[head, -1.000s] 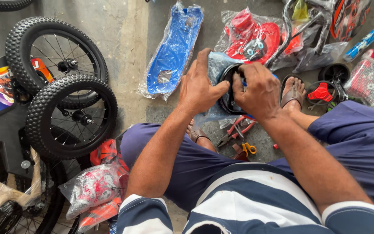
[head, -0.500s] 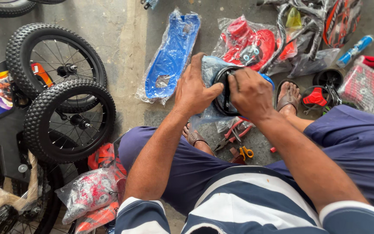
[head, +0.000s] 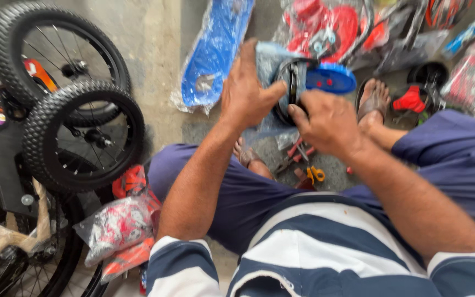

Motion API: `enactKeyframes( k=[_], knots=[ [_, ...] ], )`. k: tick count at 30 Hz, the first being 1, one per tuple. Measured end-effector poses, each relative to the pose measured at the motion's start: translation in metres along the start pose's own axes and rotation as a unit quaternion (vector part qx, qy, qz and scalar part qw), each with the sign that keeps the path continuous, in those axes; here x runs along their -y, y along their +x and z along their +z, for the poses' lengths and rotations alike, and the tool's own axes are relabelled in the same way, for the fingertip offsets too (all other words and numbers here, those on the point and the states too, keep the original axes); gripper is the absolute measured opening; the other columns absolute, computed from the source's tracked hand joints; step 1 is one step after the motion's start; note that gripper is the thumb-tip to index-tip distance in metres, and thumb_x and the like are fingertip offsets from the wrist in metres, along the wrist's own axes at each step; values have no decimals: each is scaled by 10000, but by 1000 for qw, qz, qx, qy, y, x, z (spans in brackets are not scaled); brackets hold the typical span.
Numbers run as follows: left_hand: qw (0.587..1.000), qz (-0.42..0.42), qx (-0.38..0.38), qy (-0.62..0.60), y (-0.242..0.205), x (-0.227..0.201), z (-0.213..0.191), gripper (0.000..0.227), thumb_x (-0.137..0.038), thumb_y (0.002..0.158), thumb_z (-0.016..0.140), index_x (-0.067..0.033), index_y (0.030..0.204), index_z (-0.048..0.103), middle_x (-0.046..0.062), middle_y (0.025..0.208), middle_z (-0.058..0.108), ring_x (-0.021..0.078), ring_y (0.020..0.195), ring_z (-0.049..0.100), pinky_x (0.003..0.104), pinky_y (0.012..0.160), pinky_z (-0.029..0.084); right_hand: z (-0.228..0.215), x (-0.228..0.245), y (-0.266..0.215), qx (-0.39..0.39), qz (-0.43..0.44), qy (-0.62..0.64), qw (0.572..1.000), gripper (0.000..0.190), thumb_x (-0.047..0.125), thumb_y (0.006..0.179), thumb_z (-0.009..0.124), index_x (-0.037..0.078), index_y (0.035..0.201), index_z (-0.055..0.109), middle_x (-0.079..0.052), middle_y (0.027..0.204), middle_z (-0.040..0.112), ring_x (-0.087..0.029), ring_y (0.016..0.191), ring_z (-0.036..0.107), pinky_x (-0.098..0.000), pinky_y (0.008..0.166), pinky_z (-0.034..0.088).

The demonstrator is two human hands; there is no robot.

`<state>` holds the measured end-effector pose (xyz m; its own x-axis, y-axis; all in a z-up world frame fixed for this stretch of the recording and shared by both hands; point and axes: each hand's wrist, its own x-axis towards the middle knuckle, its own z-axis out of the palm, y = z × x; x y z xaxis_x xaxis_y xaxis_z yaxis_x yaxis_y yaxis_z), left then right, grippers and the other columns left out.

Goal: The person sits on the floor and assembles a blue plastic bicycle seat onto a black metal frame. They use pliers to tighten the metal clamps securing the seat to the frame and adjust the position of the seat components.

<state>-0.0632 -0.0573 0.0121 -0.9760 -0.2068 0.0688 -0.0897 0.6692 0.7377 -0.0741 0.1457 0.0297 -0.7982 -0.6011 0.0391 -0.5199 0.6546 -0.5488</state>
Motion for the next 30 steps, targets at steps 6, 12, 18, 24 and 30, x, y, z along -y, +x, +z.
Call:
enactKeyframes(
  k=[6,12,18,24,30],
  knots=[
    [1000,12,-11,-11,-7,10,2,987,-355,814,843,-69,1571,277,264,1306,629,445,1136,649,497,997,520,7,-2,-6,18,16,-24,999,289,278,1058,630,53,877,628,-174,854,669,-401,812,653,-527,735,496],
    [999,-25,13,-36,-7,-3,-4,825,-337,824,820,-84,1476,384,184,1106,696,314,771,720,479,820,573,3,-2,-4,-25,-62,-7,998,251,245,982,685,22,904,599,-174,862,654,-406,783,648,-513,676,496],
    [999,-26,-6,-26,-5,-8,-6,846,-330,802,824,-44,1460,378,190,1048,683,306,732,707,480,783,560,-2,-1,0,-10,-34,-29,999,255,215,1055,659,37,882,602,-167,838,646,-391,783,646,-515,704,498],
    [999,-25,-4,-31,-7,-3,-5,793,-332,839,822,-59,1456,405,192,1080,693,308,761,707,476,802,567,2,2,-1,-36,-53,-47,997,213,207,1033,653,35,915,611,-172,883,650,-391,814,645,-505,721,503],
    [998,-43,-8,-34,-5,-6,-9,893,-331,792,817,-53,1499,348,200,1023,679,322,732,701,488,779,548,-4,1,6,-1,-45,29,999,245,257,952,691,27,905,617,-172,869,660,-405,813,651,-519,699,492]
  ],
)
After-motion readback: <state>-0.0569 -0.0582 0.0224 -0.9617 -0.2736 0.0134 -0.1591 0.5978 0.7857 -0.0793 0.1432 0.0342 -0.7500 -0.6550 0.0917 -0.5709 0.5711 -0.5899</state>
